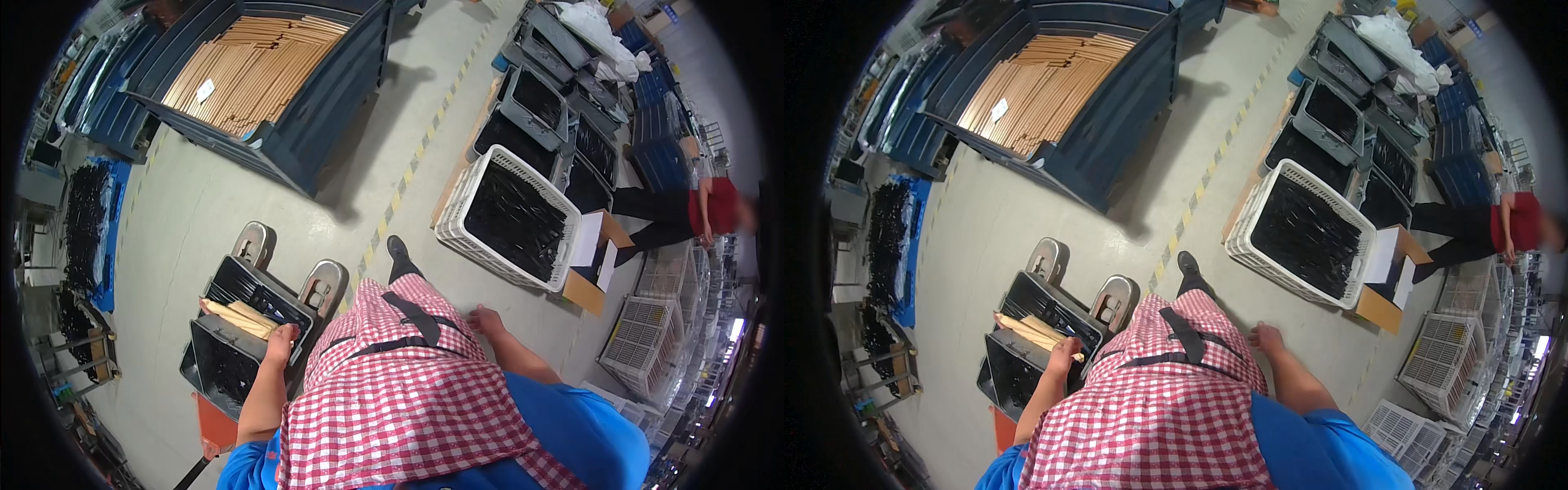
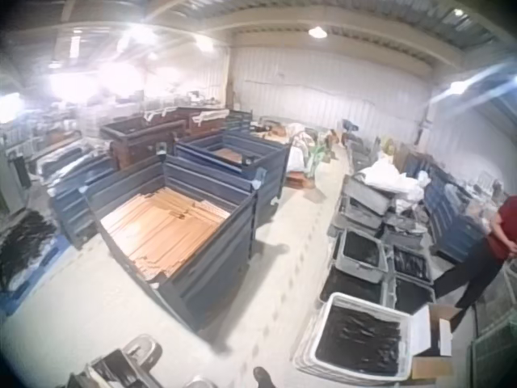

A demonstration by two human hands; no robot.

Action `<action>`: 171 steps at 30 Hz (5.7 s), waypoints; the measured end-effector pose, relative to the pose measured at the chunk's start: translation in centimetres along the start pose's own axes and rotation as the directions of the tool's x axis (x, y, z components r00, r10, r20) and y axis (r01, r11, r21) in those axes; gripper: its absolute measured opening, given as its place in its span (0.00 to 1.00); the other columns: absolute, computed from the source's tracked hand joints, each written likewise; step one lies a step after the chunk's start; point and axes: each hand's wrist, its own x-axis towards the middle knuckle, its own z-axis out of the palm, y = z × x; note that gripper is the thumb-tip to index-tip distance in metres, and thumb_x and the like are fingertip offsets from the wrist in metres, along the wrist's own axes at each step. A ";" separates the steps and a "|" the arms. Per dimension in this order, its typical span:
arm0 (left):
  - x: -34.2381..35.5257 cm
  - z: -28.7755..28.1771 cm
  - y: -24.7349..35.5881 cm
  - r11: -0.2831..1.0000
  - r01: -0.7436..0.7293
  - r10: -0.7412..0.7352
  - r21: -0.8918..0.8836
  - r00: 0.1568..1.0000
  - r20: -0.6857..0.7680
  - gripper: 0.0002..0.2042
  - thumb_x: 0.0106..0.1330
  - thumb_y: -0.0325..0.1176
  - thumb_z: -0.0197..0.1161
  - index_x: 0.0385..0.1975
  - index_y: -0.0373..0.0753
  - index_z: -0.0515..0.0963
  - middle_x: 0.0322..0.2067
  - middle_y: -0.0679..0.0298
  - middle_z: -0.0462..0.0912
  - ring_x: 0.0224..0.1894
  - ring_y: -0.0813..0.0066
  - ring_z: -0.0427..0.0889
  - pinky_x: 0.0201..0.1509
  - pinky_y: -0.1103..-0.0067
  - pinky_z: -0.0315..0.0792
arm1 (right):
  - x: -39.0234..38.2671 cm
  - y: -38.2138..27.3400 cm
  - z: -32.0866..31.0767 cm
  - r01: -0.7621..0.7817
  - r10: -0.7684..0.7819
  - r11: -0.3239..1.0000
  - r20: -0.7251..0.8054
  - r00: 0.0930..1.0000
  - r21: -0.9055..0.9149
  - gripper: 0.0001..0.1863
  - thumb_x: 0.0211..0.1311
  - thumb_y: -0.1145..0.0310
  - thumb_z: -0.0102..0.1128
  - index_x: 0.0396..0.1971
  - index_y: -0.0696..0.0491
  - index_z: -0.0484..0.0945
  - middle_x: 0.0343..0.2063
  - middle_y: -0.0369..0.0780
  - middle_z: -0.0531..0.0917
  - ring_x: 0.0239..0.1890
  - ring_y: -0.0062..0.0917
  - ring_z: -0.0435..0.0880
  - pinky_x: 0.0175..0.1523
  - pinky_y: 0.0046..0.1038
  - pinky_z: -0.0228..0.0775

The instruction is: The person moves black trays filled with small dark items from a white basket onto a pallet jack. They then use the pallet jack to transport the trays across the warehouse floor.

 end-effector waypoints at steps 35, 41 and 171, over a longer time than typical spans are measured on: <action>-37.0 28.5 -28.7 0.753 0.058 -0.581 -0.656 0.528 -0.620 0.13 0.58 0.27 0.48 0.40 0.39 0.77 0.38 0.59 0.81 0.44 0.64 0.78 0.48 0.74 0.71 | -4.3 -4.2 31.7 0.885 -0.042 -0.183 0.903 0.428 -0.428 0.26 0.66 0.54 0.38 0.31 0.62 0.79 0.32 0.50 0.82 0.39 0.37 0.80 0.47 0.33 0.68; -43.9 20.4 -30.3 0.833 -0.189 -0.462 -0.520 0.280 -0.841 0.12 0.60 0.25 0.49 0.41 0.36 0.75 0.40 0.55 0.79 0.44 0.63 0.78 0.48 0.74 0.71 | -12.5 3.6 42.9 0.933 0.004 -0.237 0.960 0.280 -0.271 0.23 0.65 0.56 0.41 0.36 0.60 0.79 0.33 0.49 0.81 0.41 0.37 0.79 0.48 0.31 0.67; -71.8 -104.3 -52.1 0.126 -0.513 0.986 0.849 0.157 -0.051 0.27 0.44 0.32 0.57 0.47 0.26 0.68 0.39 0.45 0.75 0.43 0.53 0.75 0.49 0.67 0.67 | -80.9 34.3 115.2 0.993 -0.963 -0.060 -0.269 -0.031 0.100 0.21 0.39 0.63 0.70 0.32 0.54 0.71 0.26 0.46 0.80 0.31 0.41 0.80 0.36 0.33 0.71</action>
